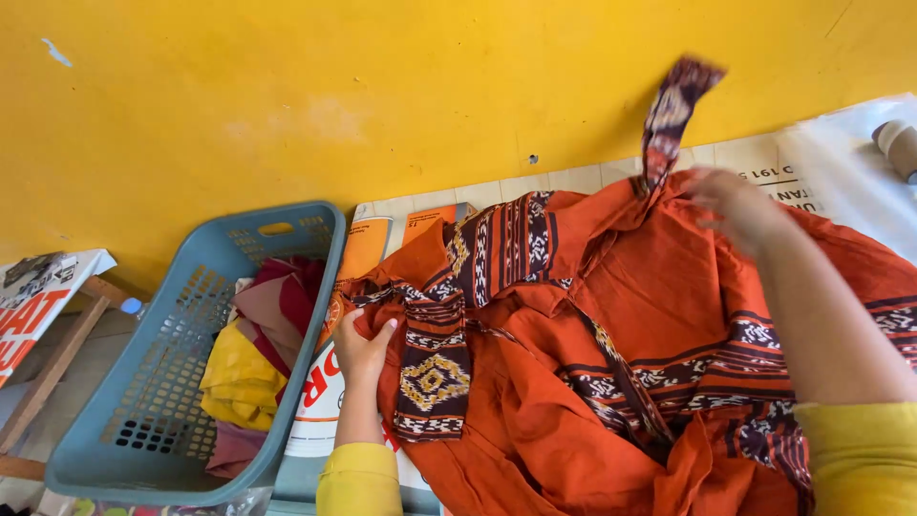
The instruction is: Using a lint roller to remove debris from an orange dress on a flat surface
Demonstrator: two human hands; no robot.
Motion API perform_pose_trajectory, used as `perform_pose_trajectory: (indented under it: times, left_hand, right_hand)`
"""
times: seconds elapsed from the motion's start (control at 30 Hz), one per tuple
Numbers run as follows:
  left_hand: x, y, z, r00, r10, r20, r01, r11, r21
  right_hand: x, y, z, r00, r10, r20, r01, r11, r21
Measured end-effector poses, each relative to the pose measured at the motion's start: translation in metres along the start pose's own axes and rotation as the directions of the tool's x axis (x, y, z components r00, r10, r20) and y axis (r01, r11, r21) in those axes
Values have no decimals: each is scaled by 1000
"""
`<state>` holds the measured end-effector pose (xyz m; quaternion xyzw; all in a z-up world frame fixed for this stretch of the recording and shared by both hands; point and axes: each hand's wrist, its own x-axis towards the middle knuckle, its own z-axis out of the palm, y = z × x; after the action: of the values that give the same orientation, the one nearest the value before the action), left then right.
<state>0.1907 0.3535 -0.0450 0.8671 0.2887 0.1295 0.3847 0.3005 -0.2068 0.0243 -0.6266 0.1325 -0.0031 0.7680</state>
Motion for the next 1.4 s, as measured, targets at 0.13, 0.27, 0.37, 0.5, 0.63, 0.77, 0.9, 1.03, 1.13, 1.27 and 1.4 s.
perform_pose_trajectory:
  times: [0.13,0.27,0.37,0.5,0.63,0.77,0.9,1.03,1.13,1.27,1.4]
  left_hand:
    - [-12,15,-1,995,21,92,-34,989,142]
    - [3,-3,7,982,71,173,-100,981,166]
    - [5,-14,5,978,146,150,-168,976,142]
    - [17,-29,11,980,127,154,-158,965,209]
    - [31,-53,16,984,0,177,-66,928,368]
    - [19,-53,-5,977,-47,209,-23,947,320]
    - [4,-31,1,995,42,91,-76,909,410]
    - [-58,28,-2,837,545,48,-542,813,215]
    - [-89,48,5,672,696,253,-726,687,36]
    - [-85,33,35,638,568,520,-759,577,301]
    - [-85,20,34,666,472,577,-738,529,418]
  right_hand:
    - [-47,37,28,992,67,105,90,206,-975]
    - [-29,82,1,982,-52,181,171,-156,-973]
    - [-29,132,-21,955,-53,292,270,-248,-930]
    - [-117,110,-7,960,156,233,264,-226,-938]
    - [-176,122,-28,610,689,392,547,-9,-837]
    - [-200,115,-25,152,868,472,636,280,-719]
    - [-202,81,5,-151,846,511,666,469,-580]
    - [-144,11,33,859,382,341,173,411,-895]
    - [-114,6,40,999,-12,30,33,384,-923]
    - [-30,72,28,979,-166,-119,-113,46,-993]
    - [31,142,18,778,-621,92,91,-32,-995]
